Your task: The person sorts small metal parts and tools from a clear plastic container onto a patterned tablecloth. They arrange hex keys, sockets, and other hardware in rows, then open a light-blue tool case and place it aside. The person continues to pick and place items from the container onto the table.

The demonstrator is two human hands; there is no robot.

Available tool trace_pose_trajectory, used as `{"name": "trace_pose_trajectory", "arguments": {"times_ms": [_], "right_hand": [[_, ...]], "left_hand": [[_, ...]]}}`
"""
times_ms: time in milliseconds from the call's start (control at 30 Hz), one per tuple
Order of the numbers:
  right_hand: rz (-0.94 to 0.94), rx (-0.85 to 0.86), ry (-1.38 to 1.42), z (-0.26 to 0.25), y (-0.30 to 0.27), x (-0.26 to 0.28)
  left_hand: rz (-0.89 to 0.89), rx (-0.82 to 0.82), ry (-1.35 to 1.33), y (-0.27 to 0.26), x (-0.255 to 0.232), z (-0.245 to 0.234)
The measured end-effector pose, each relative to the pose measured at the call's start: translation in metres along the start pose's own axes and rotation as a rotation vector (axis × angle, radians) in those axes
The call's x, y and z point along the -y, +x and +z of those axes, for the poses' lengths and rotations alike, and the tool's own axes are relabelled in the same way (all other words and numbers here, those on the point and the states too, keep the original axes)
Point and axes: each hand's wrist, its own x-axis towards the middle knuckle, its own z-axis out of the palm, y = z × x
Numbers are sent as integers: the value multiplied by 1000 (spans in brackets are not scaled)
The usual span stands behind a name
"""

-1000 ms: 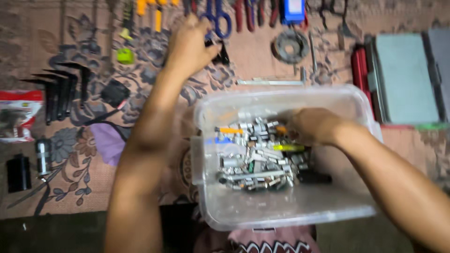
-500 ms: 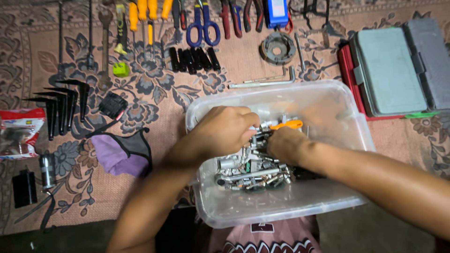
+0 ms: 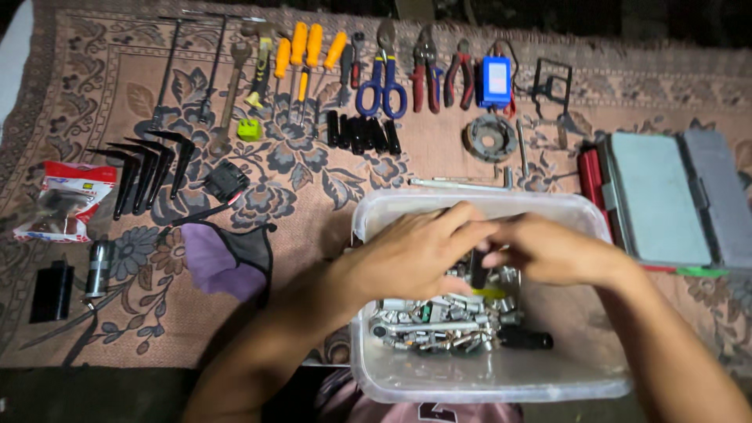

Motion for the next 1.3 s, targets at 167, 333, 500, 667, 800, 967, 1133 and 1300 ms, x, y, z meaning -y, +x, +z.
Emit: {"name": "trace_pose_trajectory", "arguments": {"times_ms": [167,333,500,667,800,967,1133,1300], "right_hand": [[-4,-284,799,-15,-13,-6],[-149,-429,972,-12,-6,-5],[-59,-649,1025,-17,1,3],[96,-864,720,-20,3,-1],[206,-636,615,-21,-4,-1],[300,-290,334,-14,-5,0],[252,-21,-106,1,4,-21],[430,169,-391,36,11,-51]], "left_hand": [[41,-104,15,12,-12,-16],[145,-178,-61,33,2,-32],[185,-354,-6,56,38,-31],[-249,-383,179,90,150,-59],[-362,-209,437,76,215,-16],[-534,16,482,52,258,29],[-549,17,568,41,267,33],[-438,-65,591,40,240,20]]}}
